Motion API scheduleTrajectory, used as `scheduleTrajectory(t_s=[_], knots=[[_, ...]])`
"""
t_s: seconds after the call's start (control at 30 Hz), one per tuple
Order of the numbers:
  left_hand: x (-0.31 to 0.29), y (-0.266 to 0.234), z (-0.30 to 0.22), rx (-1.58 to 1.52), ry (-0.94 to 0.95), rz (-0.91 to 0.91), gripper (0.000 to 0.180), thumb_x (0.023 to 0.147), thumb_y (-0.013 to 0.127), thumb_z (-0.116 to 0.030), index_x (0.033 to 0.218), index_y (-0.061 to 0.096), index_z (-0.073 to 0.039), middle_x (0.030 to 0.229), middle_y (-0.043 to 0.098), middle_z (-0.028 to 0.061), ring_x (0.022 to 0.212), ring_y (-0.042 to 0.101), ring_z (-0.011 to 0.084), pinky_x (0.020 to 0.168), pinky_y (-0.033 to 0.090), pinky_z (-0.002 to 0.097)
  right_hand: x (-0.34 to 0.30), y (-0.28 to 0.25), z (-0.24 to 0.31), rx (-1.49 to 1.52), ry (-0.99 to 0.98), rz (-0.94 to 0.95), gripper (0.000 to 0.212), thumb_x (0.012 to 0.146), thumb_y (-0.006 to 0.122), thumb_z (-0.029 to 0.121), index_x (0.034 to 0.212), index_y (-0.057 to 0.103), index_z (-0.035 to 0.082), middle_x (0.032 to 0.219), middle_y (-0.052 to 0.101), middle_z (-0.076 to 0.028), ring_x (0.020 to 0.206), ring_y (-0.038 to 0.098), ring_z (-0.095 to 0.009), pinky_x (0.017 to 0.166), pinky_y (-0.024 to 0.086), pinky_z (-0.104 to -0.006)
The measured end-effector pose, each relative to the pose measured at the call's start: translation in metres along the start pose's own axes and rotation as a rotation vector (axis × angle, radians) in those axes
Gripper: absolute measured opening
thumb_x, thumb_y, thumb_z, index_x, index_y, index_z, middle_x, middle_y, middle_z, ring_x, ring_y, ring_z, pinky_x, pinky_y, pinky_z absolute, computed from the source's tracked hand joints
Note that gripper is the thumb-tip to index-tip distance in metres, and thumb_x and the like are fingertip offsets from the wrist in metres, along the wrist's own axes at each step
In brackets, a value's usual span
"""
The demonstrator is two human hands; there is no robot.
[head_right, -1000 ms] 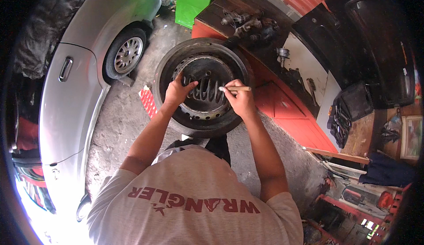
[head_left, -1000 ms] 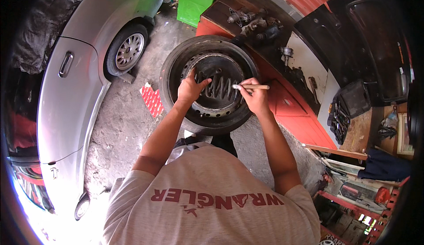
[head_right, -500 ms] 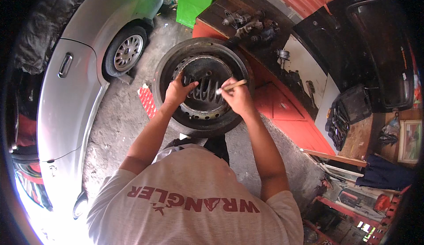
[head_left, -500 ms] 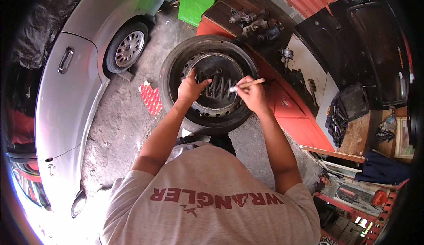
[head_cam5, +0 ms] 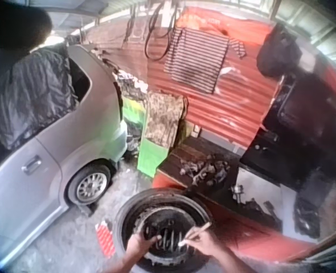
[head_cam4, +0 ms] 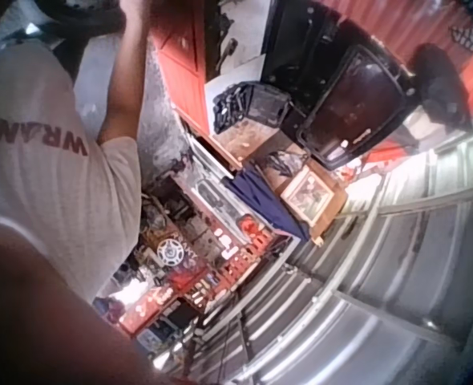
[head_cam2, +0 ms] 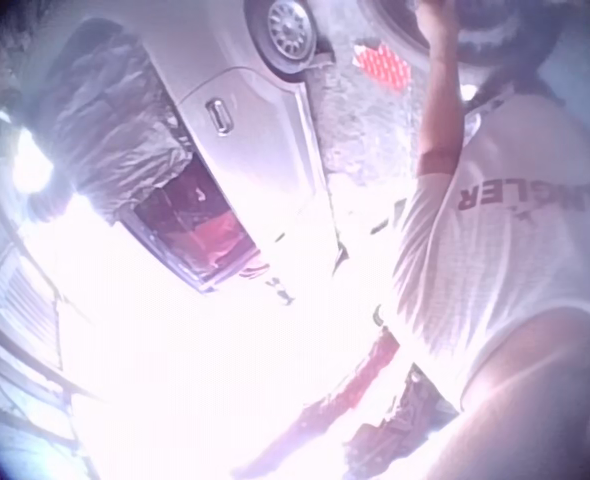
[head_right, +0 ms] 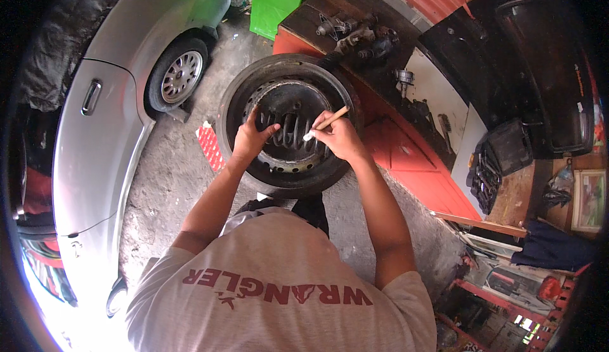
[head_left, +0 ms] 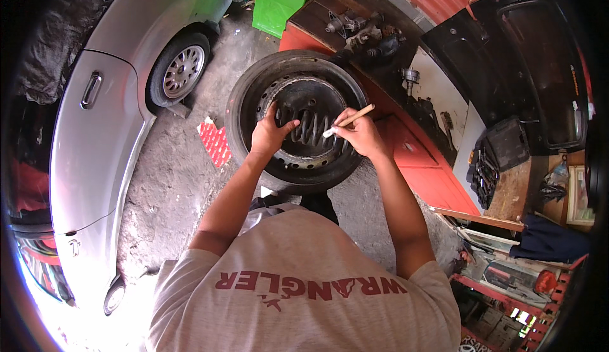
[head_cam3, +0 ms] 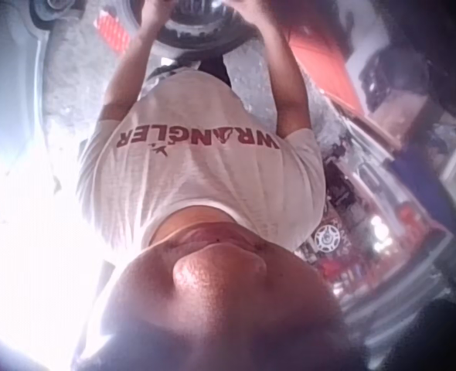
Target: The person paints a metal car part with a brush. The part is held steady with the left hand while the right hand applies white paint in repeated strokes across the surface.
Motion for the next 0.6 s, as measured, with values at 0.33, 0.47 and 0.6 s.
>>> scheduleTrajectory(t_s=[0.33,0.47,0.6], knots=[[0.001,0.003,0.001,0.014,0.001,0.010,0.098,0.079,0.075,-0.062,0.146,0.043,0.002,0.102,0.070,0.0302,0.102,0.069,0.0422,0.086,0.055,0.0471,0.011,-0.010,0.017,-0.228,0.011,-0.068,0.011,0.088,0.072,0.007,0.092,0.063,0.003,0.085,0.068,-0.006,0.079,0.068,-0.015,0.073,0.054,-0.0306],[0.000,0.003,0.000,0.001,0.001,0.011,0.098,0.079,0.075,-0.062,0.146,0.043,0.002,0.102,0.070,0.0301,0.102,0.069,0.0422,0.086,0.055,0.0474,0.014,-0.010,0.018,-0.168,0.003,-0.097,0.011,0.087,0.072,0.007,0.092,0.063,0.003,0.082,0.067,-0.006,0.078,0.067,-0.014,0.070,0.051,-0.0293],[0.000,0.003,0.002,0.001,0.023,-0.019,0.097,0.079,0.075,-0.062,0.145,0.043,0.001,0.104,0.069,0.0301,0.102,0.069,0.0424,0.086,0.055,0.0475,0.010,0.002,0.020,-0.160,0.027,0.063,0.011,0.088,0.071,0.004,0.091,0.061,0.003,0.079,0.064,-0.003,0.078,0.064,-0.011,0.070,0.051,-0.0272]])
Point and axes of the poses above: each hand's wrist, its own x-axis towards the middle knuckle, its own y-axis out of the palm, z = x × y, the point moved 6 cm from there along x, towards the middle knuckle
